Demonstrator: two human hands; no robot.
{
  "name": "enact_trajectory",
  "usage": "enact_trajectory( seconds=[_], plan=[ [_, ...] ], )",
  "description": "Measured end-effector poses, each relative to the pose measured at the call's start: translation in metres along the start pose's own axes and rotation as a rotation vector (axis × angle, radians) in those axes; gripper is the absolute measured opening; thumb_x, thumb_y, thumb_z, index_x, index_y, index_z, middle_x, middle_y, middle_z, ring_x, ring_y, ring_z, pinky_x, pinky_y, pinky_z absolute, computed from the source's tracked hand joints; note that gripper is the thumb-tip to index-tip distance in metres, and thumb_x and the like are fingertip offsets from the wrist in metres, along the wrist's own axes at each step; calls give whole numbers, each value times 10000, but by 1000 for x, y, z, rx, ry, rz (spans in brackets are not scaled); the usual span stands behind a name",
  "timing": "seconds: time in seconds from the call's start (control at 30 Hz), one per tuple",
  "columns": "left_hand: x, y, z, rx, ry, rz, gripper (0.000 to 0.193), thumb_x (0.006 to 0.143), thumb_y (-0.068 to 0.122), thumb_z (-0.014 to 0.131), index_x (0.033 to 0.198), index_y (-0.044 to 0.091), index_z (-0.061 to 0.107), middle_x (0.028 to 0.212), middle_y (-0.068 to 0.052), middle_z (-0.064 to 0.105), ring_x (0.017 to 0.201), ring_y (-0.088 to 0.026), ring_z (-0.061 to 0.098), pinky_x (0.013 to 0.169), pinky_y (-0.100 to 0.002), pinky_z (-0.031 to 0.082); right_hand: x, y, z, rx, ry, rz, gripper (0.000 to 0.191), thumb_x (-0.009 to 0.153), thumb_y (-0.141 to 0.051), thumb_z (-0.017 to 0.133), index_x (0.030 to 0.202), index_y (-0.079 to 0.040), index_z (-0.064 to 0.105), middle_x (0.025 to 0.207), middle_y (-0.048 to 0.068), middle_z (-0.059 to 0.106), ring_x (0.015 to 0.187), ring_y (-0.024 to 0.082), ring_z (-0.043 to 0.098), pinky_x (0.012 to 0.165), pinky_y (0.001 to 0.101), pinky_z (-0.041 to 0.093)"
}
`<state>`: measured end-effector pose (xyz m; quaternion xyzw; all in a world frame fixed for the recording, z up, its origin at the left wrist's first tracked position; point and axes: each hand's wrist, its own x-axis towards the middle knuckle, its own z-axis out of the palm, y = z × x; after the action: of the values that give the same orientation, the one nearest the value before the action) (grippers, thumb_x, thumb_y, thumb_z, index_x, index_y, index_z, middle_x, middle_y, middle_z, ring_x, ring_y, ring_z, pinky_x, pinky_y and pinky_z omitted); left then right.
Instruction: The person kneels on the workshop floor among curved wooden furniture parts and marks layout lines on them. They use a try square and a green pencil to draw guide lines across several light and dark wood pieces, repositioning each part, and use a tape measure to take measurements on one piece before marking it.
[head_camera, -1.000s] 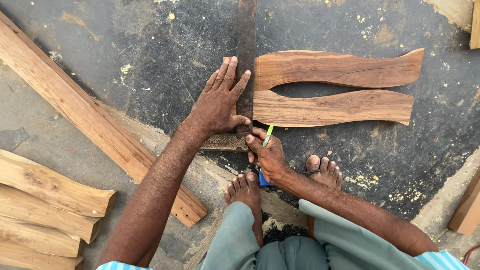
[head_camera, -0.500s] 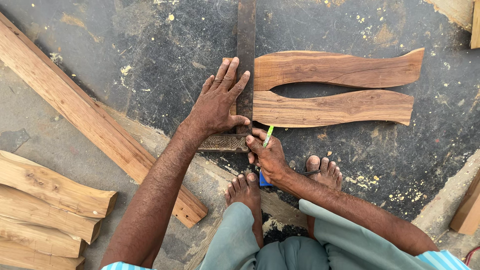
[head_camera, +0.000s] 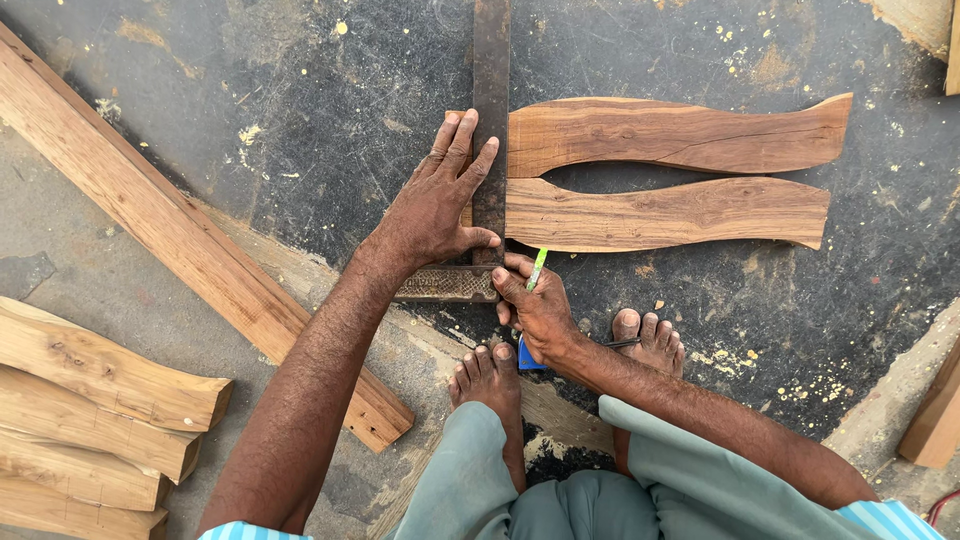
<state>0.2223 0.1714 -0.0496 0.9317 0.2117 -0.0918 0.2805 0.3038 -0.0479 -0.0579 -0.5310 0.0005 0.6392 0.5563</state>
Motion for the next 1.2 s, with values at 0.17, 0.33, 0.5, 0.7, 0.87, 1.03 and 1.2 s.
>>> enact_trajectory(
  seconds=[0.17,0.33,0.5,0.7,0.87,1.03,1.2],
  plan=[
    [1,1,-1,39,-17,-11,1282,656,763,801,1637,224,177,1706,-124,-22,1573,-338,-15,1271,-572,222,0,0,-1,-25,14,-6,447,997,-226,685,1345,43,605,778,36,671,506,44,587,365,149,387],
    [2,4,-2,43,-34,-33,1279,648,758,797,1635,227,181,1707,-128,-15,1568,-341,-7,1268,-575,218,0,-1,-2,-22,23,17,438,995,-219,684,1337,44,608,783,35,670,504,44,587,367,149,397],
    [1,7,-6,65,-33,-24,1270,666,751,800,1632,198,189,1703,-145,-8,1571,-346,-6,1264,-582,222,0,-3,-2,-53,35,28,443,994,-231,683,1326,53,612,791,32,677,506,43,586,367,146,407],
    [3,10,-11,68,-47,-31,1251,681,729,813,1630,193,198,1702,-145,-9,1569,-343,-11,1247,-605,235,2,-3,-3,-27,19,23,466,982,-241,697,1338,43,599,765,29,655,503,48,590,361,149,406],
    [1,11,-12,64,-51,-32,1246,683,729,814,1628,195,203,1703,-143,-8,1569,-343,-16,1238,-627,241,2,-1,-5,-22,7,23,475,985,-246,698,1336,57,593,766,28,658,509,50,591,369,152,412],
    [2,11,-12,56,-50,-37,1255,672,728,815,1631,198,202,1707,-135,-13,1574,-342,-17,1241,-628,244,4,-1,-6,-36,13,25,479,984,-245,696,1344,53,589,759,28,653,506,53,591,366,154,410],
    [3,14,-11,106,-74,-65,1255,665,747,801,1628,214,196,1703,-126,-16,1569,-330,-16,1239,-637,239,1,-3,-4,-23,-1,20,442,996,-235,683,1328,42,595,779,33,661,512,53,594,369,153,408]
  ],
)
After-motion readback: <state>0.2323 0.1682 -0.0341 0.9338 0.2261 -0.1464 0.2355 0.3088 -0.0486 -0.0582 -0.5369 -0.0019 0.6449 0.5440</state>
